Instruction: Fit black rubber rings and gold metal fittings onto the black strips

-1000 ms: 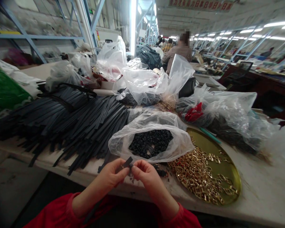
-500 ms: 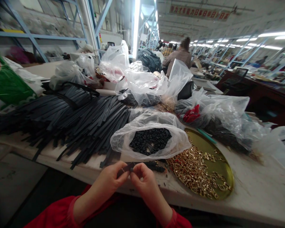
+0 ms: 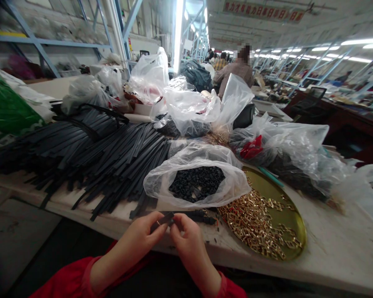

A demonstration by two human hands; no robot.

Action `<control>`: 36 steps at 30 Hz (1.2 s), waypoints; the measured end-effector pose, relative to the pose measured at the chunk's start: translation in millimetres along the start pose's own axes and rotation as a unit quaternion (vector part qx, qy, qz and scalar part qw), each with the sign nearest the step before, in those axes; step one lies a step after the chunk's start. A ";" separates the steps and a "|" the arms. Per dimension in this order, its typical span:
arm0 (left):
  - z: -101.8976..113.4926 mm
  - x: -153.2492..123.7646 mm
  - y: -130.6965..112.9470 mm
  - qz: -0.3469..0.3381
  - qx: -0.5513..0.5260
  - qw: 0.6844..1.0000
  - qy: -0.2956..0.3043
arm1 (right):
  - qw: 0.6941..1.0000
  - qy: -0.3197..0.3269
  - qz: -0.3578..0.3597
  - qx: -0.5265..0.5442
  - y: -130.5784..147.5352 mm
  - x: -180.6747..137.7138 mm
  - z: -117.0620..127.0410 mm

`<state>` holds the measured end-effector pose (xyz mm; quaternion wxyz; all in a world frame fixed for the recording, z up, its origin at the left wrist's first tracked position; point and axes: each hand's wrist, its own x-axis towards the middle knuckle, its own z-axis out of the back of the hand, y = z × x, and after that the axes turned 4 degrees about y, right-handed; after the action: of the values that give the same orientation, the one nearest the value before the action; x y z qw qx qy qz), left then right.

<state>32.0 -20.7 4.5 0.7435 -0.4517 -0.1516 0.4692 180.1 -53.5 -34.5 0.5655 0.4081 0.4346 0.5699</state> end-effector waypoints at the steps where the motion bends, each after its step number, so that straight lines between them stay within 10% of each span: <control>1: 2.5 0.7 0.4 -0.001 -0.010 1.000 0.006 | 0.999 0.000 -0.014 0.038 -0.9 0.6 0.5; 8: 11.0 1.9 5.6 0.004 -0.022 0.998 0.052 | 0.971 0.040 -0.104 0.210 1.8 1.6 6.7; 20: 14.4 -4.2 7.4 -0.024 -0.053 0.972 0.226 | 0.984 0.157 -0.028 0.080 -13.0 -19.4 11.5; 36: -3.8 -13.6 0.6 -0.013 -0.109 0.988 0.113 | 0.939 0.075 -0.155 0.297 -6.5 -17.5 7.5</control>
<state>27.1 -34.0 4.7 0.7080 -0.5782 -0.1230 0.3863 189.7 -70.8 -38.1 0.4656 0.4411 0.6828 0.3498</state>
